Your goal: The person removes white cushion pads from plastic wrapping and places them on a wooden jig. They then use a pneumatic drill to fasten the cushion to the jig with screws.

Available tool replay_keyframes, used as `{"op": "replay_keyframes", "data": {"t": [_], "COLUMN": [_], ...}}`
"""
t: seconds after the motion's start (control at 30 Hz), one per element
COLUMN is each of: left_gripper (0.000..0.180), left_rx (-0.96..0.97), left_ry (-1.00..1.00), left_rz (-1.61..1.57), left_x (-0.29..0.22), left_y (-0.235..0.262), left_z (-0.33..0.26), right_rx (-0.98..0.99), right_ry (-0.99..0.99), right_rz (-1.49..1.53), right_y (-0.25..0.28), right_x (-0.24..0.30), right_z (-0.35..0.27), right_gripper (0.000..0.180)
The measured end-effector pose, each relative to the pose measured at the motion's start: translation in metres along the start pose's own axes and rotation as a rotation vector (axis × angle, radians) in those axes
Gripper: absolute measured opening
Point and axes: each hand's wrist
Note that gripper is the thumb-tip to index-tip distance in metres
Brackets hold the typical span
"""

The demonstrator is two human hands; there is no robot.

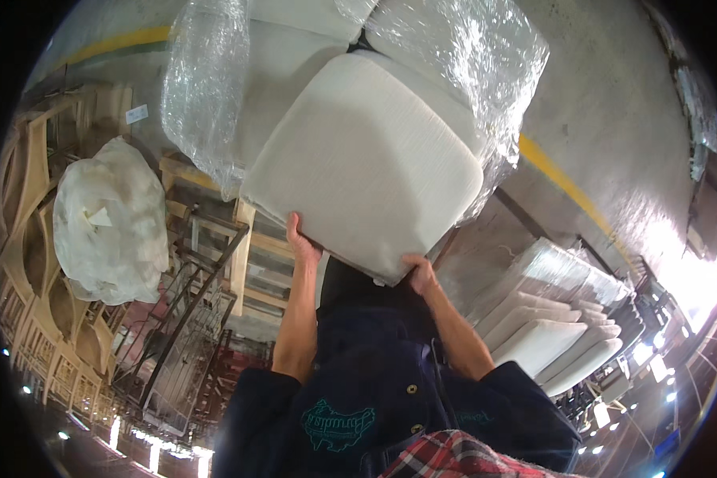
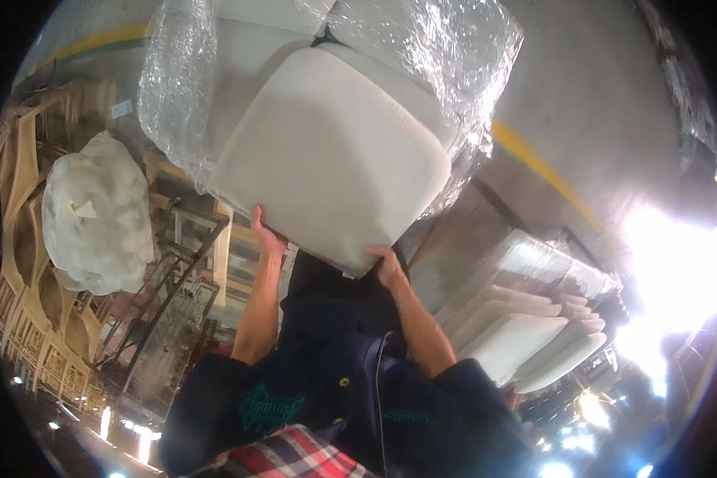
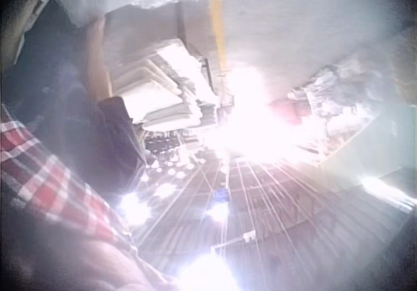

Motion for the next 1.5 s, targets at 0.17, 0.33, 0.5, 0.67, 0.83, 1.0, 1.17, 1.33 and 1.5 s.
{"op": "replay_keyframes", "data": {"t": [0.17,0.33,0.5,0.67,0.83,1.0,1.17,1.33,1.5], "left_gripper": [0.105,0.109,0.105,0.098,0.098,0.106,0.110,0.106,0.102], "left_rx": [0.004,0.093,0.008,0.114,-0.041,0.283,0.398,0.739,1.097], "left_ry": [-0.053,-0.019,-0.156,-0.243,-0.255,-0.418,-0.628,-0.644,-0.549], "left_rz": [-0.026,-0.056,0.058,0.168,0.401,0.296,0.311,0.272,0.187], "left_x": [0.000,-0.019,-0.071,-0.088,-0.112,-0.095,-0.092,-0.086,-0.021], "left_y": [0.018,0.021,-0.031,-0.048,-0.066,-0.073,-0.145,-0.260,-0.362], "left_z": [0.044,0.055,0.072,0.086,0.031,-0.017,-0.076,-0.146,-0.242], "right_rx": [0.027,-0.035,0.114,-0.192,-0.132,-0.303,-0.296,-0.265,-0.527], "right_ry": [0.266,0.569,0.365,0.427,0.494,0.769,1.143,1.580,1.875], "right_rz": [0.184,0.252,0.120,-0.040,0.136,0.212,0.164,0.292,0.490], "right_y": [-0.029,-0.055,-0.036,-0.062,-0.036,-0.044,-0.028,0.033,0.141], "right_x": [0.070,0.175,0.247,0.226,0.183,0.173,0.173,0.130,0.059], "right_z": [0.023,0.041,0.052,0.040,0.010,-0.119,-0.260,-0.361,-0.407], "right_gripper": [0.062,0.071,0.077,0.086,0.091,0.088,0.107,0.107,0.102]}}
Point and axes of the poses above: each hand's wrist, its own z-axis towards the middle knuckle, its own y-axis out of the back of the hand, x = y × z, and after that the axes turned 5 degrees about -y, right-handed
